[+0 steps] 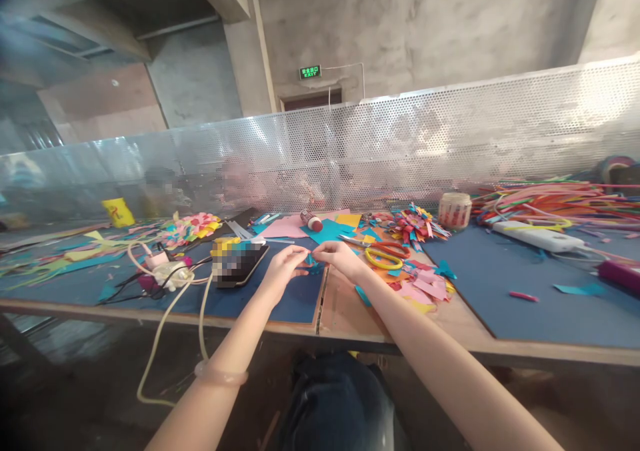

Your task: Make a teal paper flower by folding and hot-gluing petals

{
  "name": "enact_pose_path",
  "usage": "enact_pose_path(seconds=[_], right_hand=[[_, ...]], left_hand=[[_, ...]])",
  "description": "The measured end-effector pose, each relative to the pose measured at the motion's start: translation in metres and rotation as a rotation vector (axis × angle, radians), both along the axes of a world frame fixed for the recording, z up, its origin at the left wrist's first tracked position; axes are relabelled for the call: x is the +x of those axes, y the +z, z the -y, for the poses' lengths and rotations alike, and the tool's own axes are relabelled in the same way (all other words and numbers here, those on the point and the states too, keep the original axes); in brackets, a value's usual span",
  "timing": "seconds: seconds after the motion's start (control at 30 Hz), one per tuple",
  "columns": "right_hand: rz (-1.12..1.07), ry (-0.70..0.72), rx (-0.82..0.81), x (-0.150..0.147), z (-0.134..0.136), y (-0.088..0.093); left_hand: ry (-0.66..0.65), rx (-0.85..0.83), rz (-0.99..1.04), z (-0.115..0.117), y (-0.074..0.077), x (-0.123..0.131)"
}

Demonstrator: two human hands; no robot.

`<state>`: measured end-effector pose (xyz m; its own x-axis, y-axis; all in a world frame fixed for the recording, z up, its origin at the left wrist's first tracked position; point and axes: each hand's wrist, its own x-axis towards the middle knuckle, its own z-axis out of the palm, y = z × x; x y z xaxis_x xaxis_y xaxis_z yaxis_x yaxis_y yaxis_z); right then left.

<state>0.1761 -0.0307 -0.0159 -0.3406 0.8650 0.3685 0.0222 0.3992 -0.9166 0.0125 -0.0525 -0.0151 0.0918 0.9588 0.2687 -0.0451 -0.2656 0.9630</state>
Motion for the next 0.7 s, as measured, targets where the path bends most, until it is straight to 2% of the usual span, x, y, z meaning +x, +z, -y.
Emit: enact_pose_path(seconds=[0.23, 0.7], right_hand=[[-0.017, -0.008, 0.003, -0.0004, 0.0006, 0.0014], [0.004, -0.001, 0.060, -0.0002, 0.0054, 0.0061]], left_hand=[[-0.017, 0.037, 0.016, -0.0015, -0.0050, -0.0020], [-0.013, 0.023, 0.042, 0.0012, -0.0028, -0.0027]])
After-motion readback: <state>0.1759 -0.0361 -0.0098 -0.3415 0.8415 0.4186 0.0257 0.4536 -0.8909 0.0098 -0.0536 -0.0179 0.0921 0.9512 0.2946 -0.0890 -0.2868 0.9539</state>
